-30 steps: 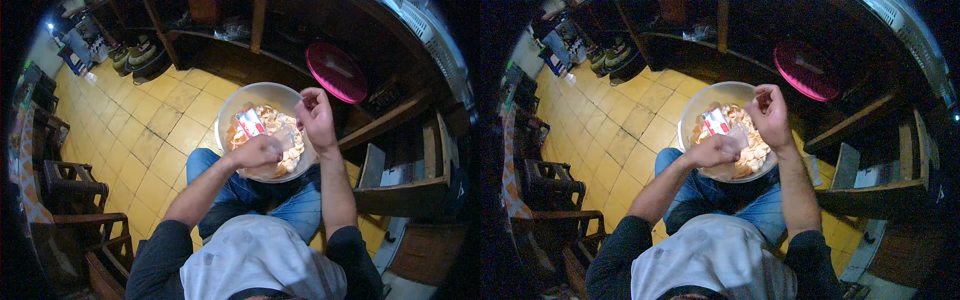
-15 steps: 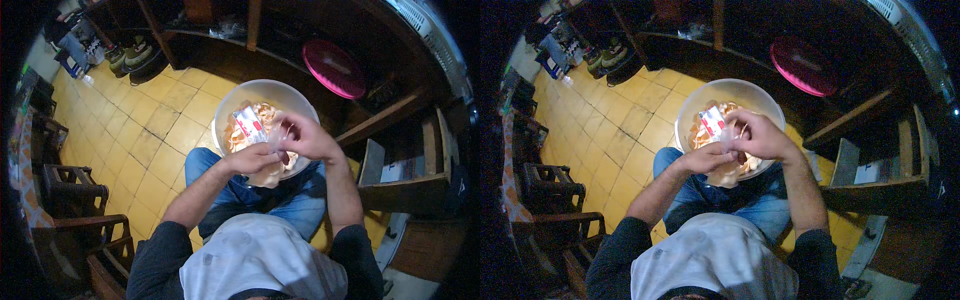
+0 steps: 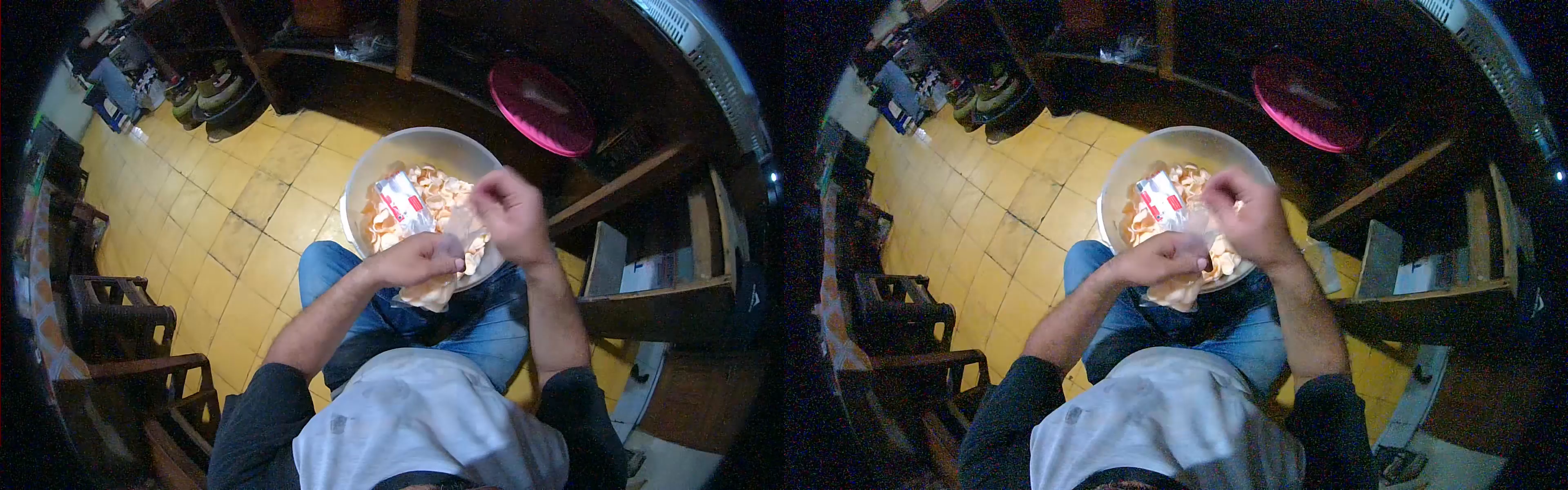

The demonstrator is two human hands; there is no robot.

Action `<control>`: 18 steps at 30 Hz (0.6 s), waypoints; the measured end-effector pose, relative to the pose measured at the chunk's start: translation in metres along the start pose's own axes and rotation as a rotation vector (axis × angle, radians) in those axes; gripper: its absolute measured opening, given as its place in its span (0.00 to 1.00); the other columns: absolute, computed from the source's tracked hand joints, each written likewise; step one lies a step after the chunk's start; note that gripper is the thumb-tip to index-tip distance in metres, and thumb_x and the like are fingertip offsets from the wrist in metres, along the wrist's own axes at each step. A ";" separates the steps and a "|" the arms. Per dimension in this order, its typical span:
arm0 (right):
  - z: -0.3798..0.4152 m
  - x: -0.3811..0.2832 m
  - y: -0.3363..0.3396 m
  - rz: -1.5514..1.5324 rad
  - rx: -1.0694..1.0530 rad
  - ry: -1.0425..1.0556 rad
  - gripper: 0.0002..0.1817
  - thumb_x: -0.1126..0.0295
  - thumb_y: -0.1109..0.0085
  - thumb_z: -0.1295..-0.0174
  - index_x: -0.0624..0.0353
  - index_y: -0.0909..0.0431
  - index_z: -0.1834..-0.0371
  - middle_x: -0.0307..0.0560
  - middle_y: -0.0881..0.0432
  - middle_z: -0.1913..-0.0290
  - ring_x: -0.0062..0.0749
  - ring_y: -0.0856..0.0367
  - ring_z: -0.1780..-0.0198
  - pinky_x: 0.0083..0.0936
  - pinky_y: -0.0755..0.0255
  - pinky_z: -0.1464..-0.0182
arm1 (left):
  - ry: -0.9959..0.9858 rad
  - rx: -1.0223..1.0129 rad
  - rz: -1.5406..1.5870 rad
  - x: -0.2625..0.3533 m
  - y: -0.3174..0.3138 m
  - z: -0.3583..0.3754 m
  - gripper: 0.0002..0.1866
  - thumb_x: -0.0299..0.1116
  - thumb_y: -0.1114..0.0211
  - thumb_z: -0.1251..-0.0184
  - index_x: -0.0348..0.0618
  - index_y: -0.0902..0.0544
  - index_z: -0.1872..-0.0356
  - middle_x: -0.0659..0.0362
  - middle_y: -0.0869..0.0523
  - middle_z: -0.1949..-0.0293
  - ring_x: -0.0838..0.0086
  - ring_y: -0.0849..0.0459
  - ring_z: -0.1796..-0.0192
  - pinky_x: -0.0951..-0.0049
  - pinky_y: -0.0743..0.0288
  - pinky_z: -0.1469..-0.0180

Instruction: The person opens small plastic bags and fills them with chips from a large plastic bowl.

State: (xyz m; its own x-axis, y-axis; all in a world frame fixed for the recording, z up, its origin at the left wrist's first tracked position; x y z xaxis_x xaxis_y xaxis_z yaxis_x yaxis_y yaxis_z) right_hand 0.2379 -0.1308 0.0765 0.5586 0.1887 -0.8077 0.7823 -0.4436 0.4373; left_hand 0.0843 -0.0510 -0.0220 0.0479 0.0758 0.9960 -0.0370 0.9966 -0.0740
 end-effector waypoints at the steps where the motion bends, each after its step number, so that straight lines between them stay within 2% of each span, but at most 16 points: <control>1: -0.002 0.005 0.004 -0.196 0.196 -0.117 0.02 0.79 0.41 0.38 0.60 0.23 0.65 0.36 0.23 0.72 0.19 0.26 0.71 0.21 0.27 0.63 | -0.007 0.031 -0.066 -0.003 -0.001 -0.001 0.15 0.40 0.39 0.27 0.37 0.19 0.55 0.62 0.16 0.60 0.80 0.21 0.56 0.74 0.25 0.51; 2: -0.006 0.003 0.012 -0.302 0.323 -0.074 0.03 0.80 0.42 0.36 0.59 0.24 0.65 0.35 0.23 0.71 0.16 0.26 0.69 0.17 0.28 0.64 | -0.014 0.067 -0.134 -0.005 -0.001 0.000 0.15 0.40 0.39 0.27 0.37 0.19 0.55 0.61 0.16 0.60 0.80 0.21 0.56 0.74 0.26 0.51; 3: -0.006 0.005 0.018 -0.338 0.349 -0.032 0.07 0.78 0.37 0.39 0.59 0.25 0.60 0.36 0.23 0.70 0.17 0.27 0.68 0.18 0.28 0.63 | -0.014 0.075 -0.137 -0.006 -0.001 0.002 0.15 0.40 0.39 0.27 0.37 0.19 0.55 0.61 0.16 0.60 0.80 0.21 0.56 0.74 0.26 0.51; 5: 0.003 0.006 0.014 -0.142 0.036 -0.065 0.15 0.74 0.31 0.44 0.60 0.26 0.56 0.37 0.22 0.66 0.17 0.25 0.65 0.19 0.28 0.62 | -0.064 0.156 -0.175 -0.006 0.002 0.003 0.13 0.39 0.38 0.29 0.38 0.19 0.55 0.58 0.15 0.62 0.78 0.20 0.58 0.71 0.25 0.53; 6: 0.008 0.002 0.005 0.006 -0.083 -0.136 0.21 0.70 0.28 0.49 0.60 0.27 0.54 0.41 0.21 0.63 0.23 0.23 0.63 0.24 0.27 0.60 | -0.064 0.155 -0.178 -0.003 0.002 0.003 0.13 0.39 0.38 0.29 0.38 0.19 0.55 0.58 0.15 0.62 0.78 0.20 0.58 0.71 0.25 0.53; 7: 0.010 -0.002 -0.003 0.007 -0.078 -0.139 0.21 0.70 0.28 0.49 0.60 0.27 0.54 0.41 0.21 0.63 0.23 0.23 0.63 0.24 0.27 0.60 | -0.057 0.250 -0.314 0.002 0.001 0.004 0.12 0.37 0.37 0.31 0.39 0.19 0.56 0.55 0.15 0.64 0.75 0.19 0.60 0.70 0.24 0.54; 8: 0.010 -0.009 -0.011 0.173 -0.143 -0.025 0.21 0.71 0.31 0.49 0.60 0.27 0.54 0.44 0.21 0.64 0.28 0.22 0.63 0.27 0.27 0.58 | -0.052 0.345 -0.447 0.007 0.000 0.005 0.12 0.36 0.36 0.34 0.39 0.19 0.57 0.53 0.15 0.66 0.73 0.17 0.62 0.68 0.24 0.56; 9: 0.012 -0.013 -0.016 0.338 -0.209 0.089 0.20 0.72 0.33 0.49 0.61 0.28 0.53 0.46 0.22 0.64 0.33 0.21 0.63 0.29 0.26 0.57 | -0.053 0.339 -0.445 0.009 -0.002 0.004 0.12 0.36 0.36 0.34 0.39 0.19 0.57 0.53 0.15 0.66 0.73 0.17 0.62 0.68 0.24 0.56; 11: 0.008 -0.011 -0.006 0.295 -0.206 0.055 0.20 0.73 0.34 0.49 0.61 0.28 0.52 0.47 0.22 0.64 0.34 0.21 0.62 0.30 0.27 0.56 | -0.072 0.427 -0.606 0.015 0.000 0.005 0.11 0.38 0.35 0.41 0.41 0.16 0.65 0.48 0.15 0.71 0.58 0.15 0.65 0.62 0.22 0.58; 13: 0.002 -0.007 0.003 0.248 -0.210 0.036 0.21 0.74 0.35 0.50 0.61 0.29 0.52 0.47 0.22 0.64 0.35 0.21 0.62 0.30 0.27 0.55 | -0.014 0.432 -0.621 0.024 0.003 0.011 0.11 0.38 0.35 0.42 0.41 0.16 0.66 0.48 0.15 0.71 0.57 0.14 0.65 0.61 0.21 0.58; 15: -0.002 -0.006 0.017 -0.075 0.220 0.045 0.22 0.75 0.35 0.51 0.60 0.29 0.52 0.48 0.22 0.64 0.39 0.21 0.61 0.33 0.27 0.54 | 0.046 0.435 -0.635 0.026 0.005 0.015 0.10 0.37 0.35 0.43 0.40 0.16 0.67 0.49 0.15 0.71 0.56 0.14 0.64 0.60 0.21 0.58; 16: 0.000 -0.010 0.020 -0.199 0.298 0.029 0.19 0.73 0.32 0.53 0.60 0.25 0.57 0.48 0.23 0.64 0.43 0.22 0.60 0.35 0.27 0.54 | 0.043 0.438 -0.609 0.025 0.006 0.015 0.11 0.37 0.35 0.44 0.41 0.16 0.66 0.49 0.15 0.71 0.56 0.14 0.64 0.60 0.21 0.58; 17: 0.000 -0.017 0.022 -0.200 0.298 0.032 0.19 0.73 0.32 0.53 0.60 0.25 0.57 0.48 0.23 0.64 0.43 0.22 0.60 0.35 0.27 0.54 | 0.038 0.441 -0.584 0.025 0.007 0.015 0.11 0.37 0.35 0.44 0.41 0.16 0.66 0.49 0.15 0.70 0.56 0.14 0.63 0.61 0.21 0.58; 18: -0.001 -0.028 0.021 0.035 0.119 0.110 0.18 0.71 0.30 0.54 0.60 0.24 0.60 0.48 0.23 0.63 0.43 0.22 0.59 0.34 0.28 0.53 | 0.037 0.440 -0.587 0.028 0.006 0.016 0.11 0.37 0.35 0.44 0.41 0.16 0.66 0.49 0.15 0.70 0.56 0.14 0.63 0.61 0.21 0.58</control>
State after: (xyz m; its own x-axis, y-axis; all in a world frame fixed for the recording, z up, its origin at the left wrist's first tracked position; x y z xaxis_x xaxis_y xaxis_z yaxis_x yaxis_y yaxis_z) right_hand 0.2392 -0.1447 0.1092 0.6167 0.2631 -0.7419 0.7273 -0.5509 0.4093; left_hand 0.0699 -0.0434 0.0059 0.2163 -0.4572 0.8626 -0.3922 0.7684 0.5057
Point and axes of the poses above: each hand's wrist, its own z-axis away from the middle knuckle, its own y-axis out of the back of the hand, x = y × z, the point moved 2 cm from there along -z, towards the middle knuckle
